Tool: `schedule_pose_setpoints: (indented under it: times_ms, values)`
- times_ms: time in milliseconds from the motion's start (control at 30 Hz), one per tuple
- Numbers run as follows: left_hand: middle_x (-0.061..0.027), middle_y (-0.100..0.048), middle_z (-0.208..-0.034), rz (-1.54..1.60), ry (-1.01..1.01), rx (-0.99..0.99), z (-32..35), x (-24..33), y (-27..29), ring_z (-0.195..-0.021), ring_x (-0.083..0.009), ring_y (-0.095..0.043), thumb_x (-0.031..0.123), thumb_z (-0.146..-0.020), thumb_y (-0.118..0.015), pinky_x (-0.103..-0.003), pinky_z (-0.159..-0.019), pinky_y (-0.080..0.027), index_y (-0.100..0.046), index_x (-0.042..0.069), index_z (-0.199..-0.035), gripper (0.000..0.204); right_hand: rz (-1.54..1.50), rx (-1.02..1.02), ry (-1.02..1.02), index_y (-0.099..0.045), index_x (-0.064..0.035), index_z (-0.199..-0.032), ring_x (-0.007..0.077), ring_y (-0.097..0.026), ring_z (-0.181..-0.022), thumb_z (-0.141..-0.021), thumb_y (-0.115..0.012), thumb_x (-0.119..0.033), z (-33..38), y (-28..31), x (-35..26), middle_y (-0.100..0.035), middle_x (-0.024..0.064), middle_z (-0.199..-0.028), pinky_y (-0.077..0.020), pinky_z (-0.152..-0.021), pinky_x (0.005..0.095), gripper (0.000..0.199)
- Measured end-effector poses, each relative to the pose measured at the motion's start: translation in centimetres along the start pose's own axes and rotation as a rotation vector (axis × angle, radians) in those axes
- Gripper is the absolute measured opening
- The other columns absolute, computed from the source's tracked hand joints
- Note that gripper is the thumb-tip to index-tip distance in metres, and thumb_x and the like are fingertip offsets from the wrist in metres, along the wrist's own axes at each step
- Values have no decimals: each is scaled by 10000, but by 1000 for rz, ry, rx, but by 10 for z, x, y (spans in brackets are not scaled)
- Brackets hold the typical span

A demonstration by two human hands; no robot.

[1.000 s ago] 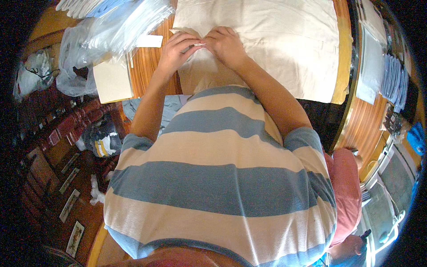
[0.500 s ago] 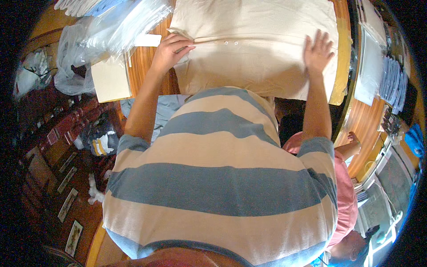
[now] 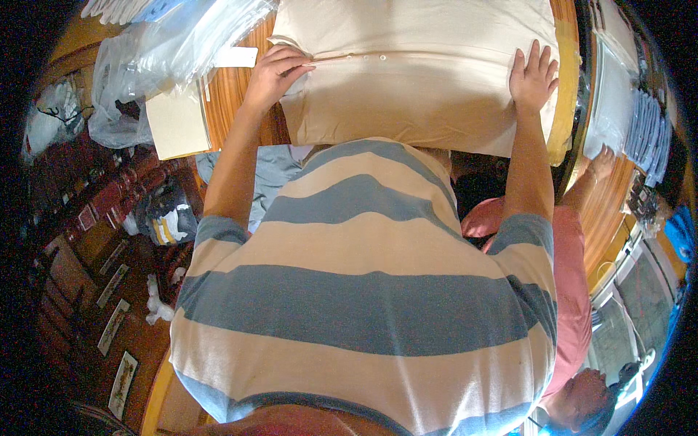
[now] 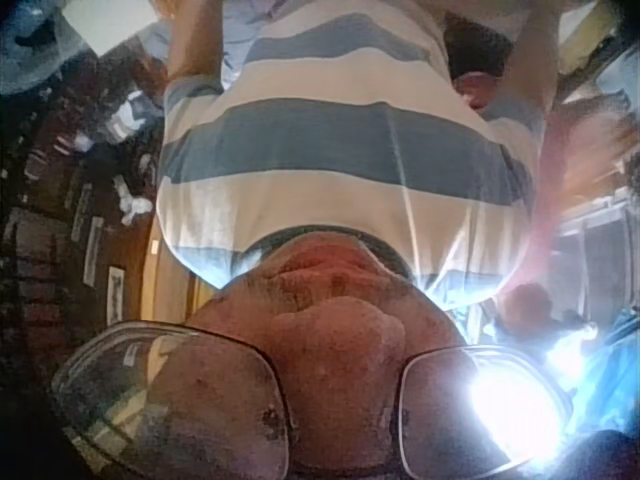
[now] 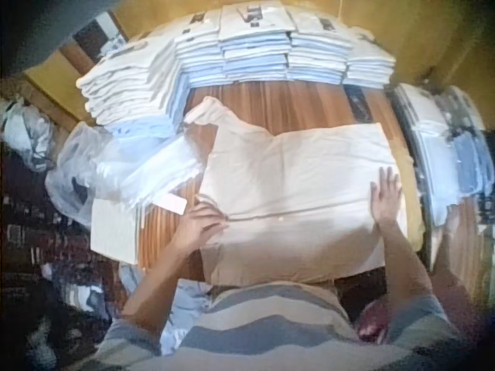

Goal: The person folds a light-colored shirt on a wooden table. They smooth the fabric, fold the sleeves and sides inward, fold the shirt in half, and then fold it again into a compact rectangle. Finally, they place a tag on the folded shirt.

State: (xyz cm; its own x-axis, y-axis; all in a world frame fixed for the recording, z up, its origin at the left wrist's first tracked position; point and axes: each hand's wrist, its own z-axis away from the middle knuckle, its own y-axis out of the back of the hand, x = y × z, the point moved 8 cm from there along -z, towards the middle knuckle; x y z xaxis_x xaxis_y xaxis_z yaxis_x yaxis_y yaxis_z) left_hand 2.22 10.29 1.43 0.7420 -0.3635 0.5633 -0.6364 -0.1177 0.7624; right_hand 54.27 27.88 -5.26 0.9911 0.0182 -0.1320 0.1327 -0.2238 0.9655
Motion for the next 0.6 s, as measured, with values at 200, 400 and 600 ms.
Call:
schedule_pose_setpoints:
  times_ms: [200, 400, 600]
  values:
    - [-80, -766, -923, -277, 40, 218, 11, 50, 24, -968, -279, -702, 142, -862, -843, -388, -867, -559, -778, 64, -1072, 233, -103, 97, -30, -376, -87, -1635, 448, -249, -1577, -1078, -425, -575, 26, 34, -9, -298, 279, -1687, -149, -1270, 626, 742]
    - [-92, -726, -998, 570, 1099, -8, 295, 47, -64, -874, -159, -670, 148, -970, -749, -306, -781, -523, -693, -2, -1199, 279, -1210, -224, -703, -688, -43, -840, 175, -612, -702, -1067, -589, -297, 303, 57, -31, -672, 71, -755, -478, -656, 316, 355]
    - [-240, -625, -1311, 254, 936, -121, 324, -18, -140, -1219, -339, -605, 250, -988, -703, -384, -1032, -486, -527, 9, -1492, 586, -1169, 145, -1193, -569, -69, -1358, 208, -578, -1137, -975, -727, -357, 288, 31, 95, -575, 94, -1368, -470, -914, 363, 504]
